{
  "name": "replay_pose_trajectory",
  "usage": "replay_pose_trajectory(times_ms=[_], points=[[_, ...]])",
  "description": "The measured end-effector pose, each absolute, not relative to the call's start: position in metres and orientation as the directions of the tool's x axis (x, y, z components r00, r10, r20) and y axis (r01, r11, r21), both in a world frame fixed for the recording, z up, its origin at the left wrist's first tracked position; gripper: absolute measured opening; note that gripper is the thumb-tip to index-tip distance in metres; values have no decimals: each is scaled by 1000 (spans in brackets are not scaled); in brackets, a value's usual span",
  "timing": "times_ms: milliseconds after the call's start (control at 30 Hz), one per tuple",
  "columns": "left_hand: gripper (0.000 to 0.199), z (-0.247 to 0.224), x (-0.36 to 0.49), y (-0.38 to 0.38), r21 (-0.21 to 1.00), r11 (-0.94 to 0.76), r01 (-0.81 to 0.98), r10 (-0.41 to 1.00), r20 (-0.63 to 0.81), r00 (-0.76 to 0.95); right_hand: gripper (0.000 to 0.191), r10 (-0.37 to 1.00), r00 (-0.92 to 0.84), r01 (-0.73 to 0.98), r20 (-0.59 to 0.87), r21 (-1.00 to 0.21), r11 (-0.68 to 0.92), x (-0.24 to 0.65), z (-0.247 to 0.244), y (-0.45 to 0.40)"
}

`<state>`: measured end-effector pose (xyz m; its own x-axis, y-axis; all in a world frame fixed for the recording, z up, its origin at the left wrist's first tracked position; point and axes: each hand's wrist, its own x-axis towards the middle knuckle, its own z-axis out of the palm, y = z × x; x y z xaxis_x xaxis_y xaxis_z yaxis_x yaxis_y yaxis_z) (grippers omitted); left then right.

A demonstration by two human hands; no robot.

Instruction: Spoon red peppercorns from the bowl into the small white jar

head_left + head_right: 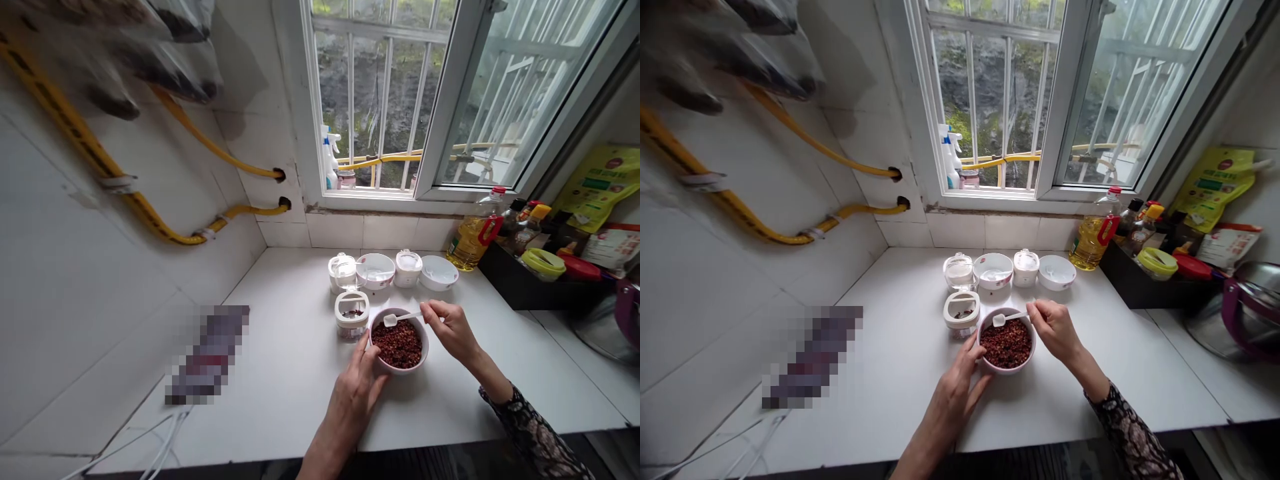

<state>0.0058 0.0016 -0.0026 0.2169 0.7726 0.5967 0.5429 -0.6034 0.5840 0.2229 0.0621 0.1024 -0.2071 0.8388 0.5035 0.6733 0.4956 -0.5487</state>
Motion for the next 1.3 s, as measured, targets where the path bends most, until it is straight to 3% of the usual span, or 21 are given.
replay_pose_trajectory(times_ms=[100,367,433,500,533,633,800,1033,1300], points=[[39,-4,5,2,597,-598,535,780,588,214,50,875,-220,696,430,-560,450,228,86,59],[33,13,-2,-2,589,-597,546,790,549,272,55,855,-355,810,379,-332,484,246,94,71],[33,14,-3,-2,585,-600,547,789,547,281,48,850,-365,822,379,-298,486,248,97,88],[32,14,-3,-3,585,-595,551,793,539,285,28,814,-461,807,354,-214,551,243,96,108],[32,15,-3,-3,584,-593,554,794,537,284,24,790,-522,795,322,-151,587,237,94,118],[31,15,-3,-3,571,-599,562,786,555,273,36,745,-646,755,168,-1,655,215,84,143],[32,15,-3,-3,553,-613,565,772,572,277,36,694,-718,695,40,94,713,187,68,163],[31,16,-2,-4,560,-609,562,775,570,272,28,693,-721,693,27,55,719,190,65,164],[32,2,2,-2,606,-593,529,789,569,233,18,765,-606,752,220,-154,640,208,52,155]])
